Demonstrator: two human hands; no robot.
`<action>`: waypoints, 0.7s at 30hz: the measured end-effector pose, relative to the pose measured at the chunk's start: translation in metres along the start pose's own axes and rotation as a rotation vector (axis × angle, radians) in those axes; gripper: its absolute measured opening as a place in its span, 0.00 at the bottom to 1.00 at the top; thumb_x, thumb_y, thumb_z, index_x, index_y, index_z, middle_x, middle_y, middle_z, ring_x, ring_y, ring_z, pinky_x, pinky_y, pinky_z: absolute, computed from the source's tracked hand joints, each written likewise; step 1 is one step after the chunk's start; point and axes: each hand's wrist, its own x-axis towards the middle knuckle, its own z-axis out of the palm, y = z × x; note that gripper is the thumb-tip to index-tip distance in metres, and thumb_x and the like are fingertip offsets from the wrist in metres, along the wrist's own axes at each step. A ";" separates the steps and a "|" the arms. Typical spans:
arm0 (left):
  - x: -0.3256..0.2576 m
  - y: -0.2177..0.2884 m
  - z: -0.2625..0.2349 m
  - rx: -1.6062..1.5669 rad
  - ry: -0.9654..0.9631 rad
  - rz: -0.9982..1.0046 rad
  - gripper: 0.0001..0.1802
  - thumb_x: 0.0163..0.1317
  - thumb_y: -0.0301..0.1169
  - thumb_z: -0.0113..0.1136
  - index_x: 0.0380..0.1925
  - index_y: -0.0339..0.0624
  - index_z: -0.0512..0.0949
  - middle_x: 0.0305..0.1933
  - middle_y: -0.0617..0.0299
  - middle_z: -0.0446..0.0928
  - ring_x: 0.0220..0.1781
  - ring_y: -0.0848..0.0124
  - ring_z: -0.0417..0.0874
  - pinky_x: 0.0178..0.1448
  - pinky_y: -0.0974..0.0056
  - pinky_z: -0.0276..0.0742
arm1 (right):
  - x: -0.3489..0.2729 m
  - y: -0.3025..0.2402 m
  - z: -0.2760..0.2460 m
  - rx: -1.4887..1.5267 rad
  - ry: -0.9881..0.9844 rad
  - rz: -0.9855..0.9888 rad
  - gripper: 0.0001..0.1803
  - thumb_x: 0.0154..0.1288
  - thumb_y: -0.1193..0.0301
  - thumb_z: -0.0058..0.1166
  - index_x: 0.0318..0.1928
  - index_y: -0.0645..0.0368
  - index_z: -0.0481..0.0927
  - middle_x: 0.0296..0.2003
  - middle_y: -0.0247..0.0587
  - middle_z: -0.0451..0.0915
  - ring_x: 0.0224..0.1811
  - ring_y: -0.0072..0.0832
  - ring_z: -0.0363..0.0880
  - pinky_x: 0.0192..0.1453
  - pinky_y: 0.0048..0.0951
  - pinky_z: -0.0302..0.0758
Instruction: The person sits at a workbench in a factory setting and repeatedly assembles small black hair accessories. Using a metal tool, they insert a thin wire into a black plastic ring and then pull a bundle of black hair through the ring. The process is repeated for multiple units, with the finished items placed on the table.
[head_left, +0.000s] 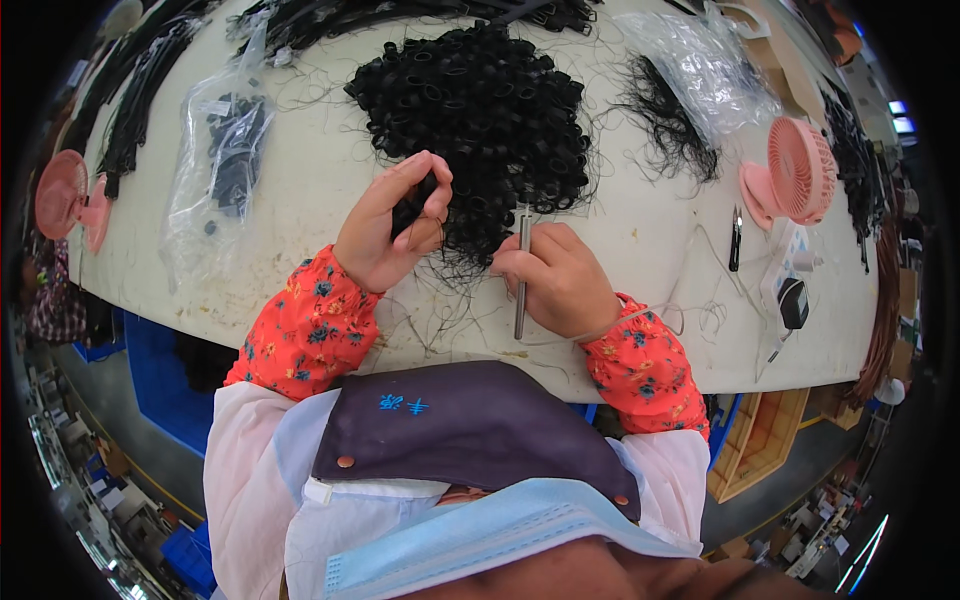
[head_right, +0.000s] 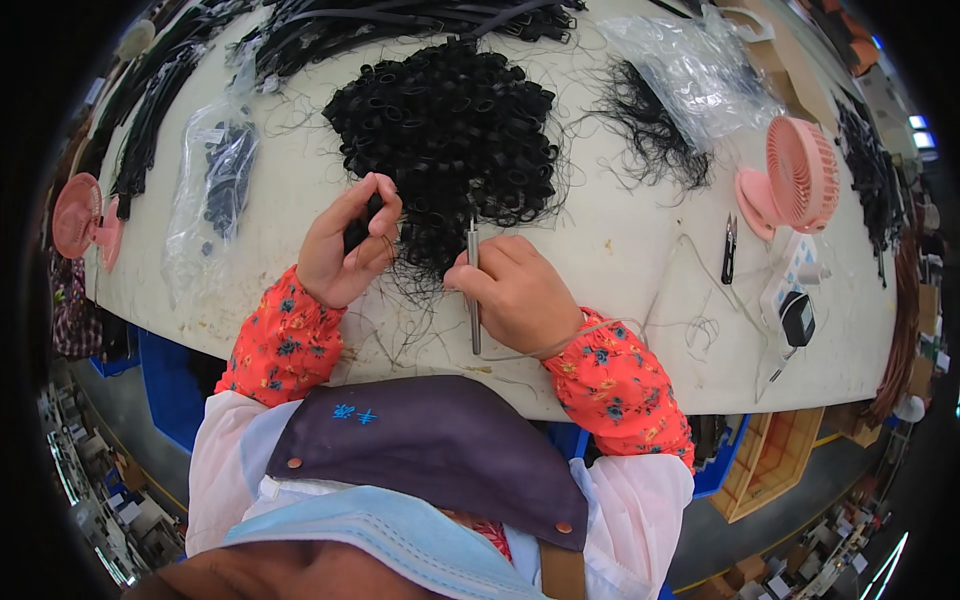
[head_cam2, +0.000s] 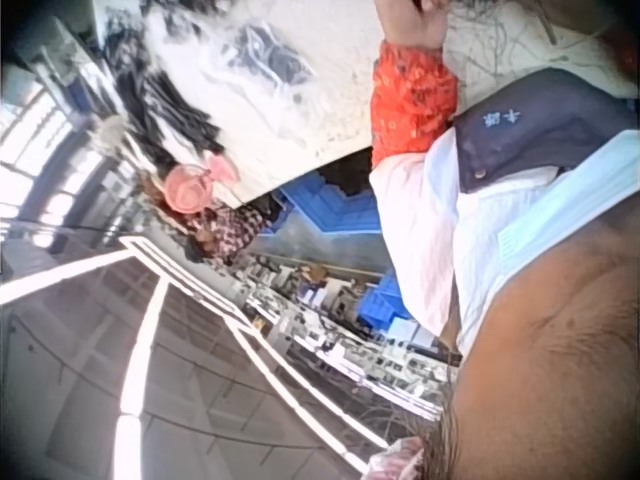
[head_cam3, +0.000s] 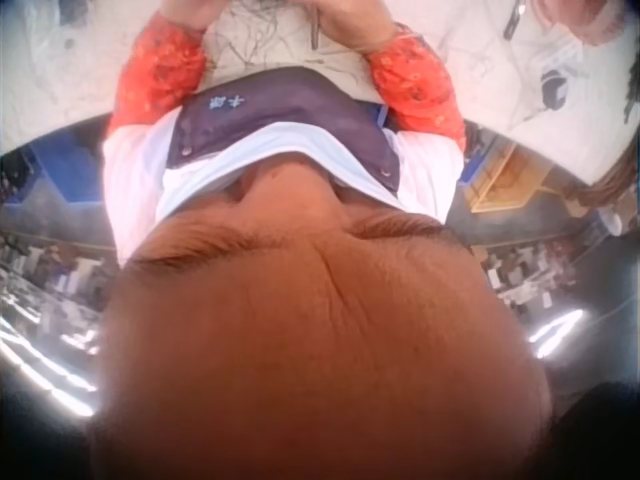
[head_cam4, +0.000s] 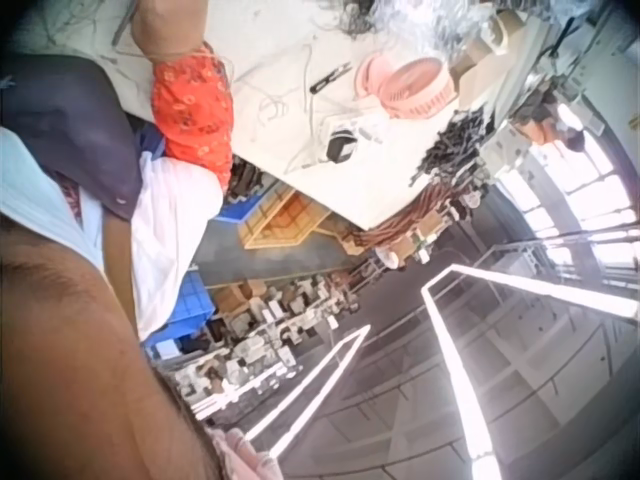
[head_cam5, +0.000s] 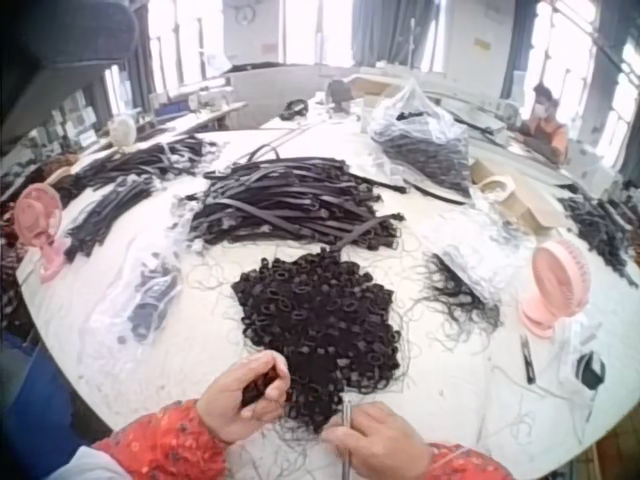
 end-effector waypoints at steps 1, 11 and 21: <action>0.000 0.001 -0.001 -0.025 0.010 -0.011 0.13 0.72 0.36 0.43 0.41 0.39 0.72 0.33 0.63 0.73 0.12 0.82 0.62 0.18 0.76 0.57 | 0.000 0.000 -0.002 0.013 0.022 0.023 0.12 0.50 0.82 0.56 0.35 0.53 0.77 0.28 0.36 0.74 0.34 0.35 0.75 0.39 0.34 0.72; 0.002 -0.007 0.011 -0.092 0.119 -0.104 0.13 0.74 0.37 0.40 0.42 0.40 0.71 0.40 0.59 0.73 0.22 0.78 0.70 0.16 0.76 0.62 | 0.002 0.003 -0.011 0.038 0.135 0.188 0.18 0.45 0.86 0.56 0.38 0.53 0.77 0.33 0.40 0.78 0.33 0.38 0.78 0.36 0.33 0.74; -0.001 0.000 0.009 0.173 0.150 0.089 0.10 0.72 0.34 0.47 0.44 0.41 0.72 0.29 0.65 0.74 0.14 0.82 0.66 0.15 0.76 0.58 | 0.006 0.000 -0.018 0.228 0.340 0.274 0.17 0.51 0.88 0.55 0.41 0.57 0.78 0.35 0.43 0.79 0.34 0.32 0.80 0.37 0.27 0.77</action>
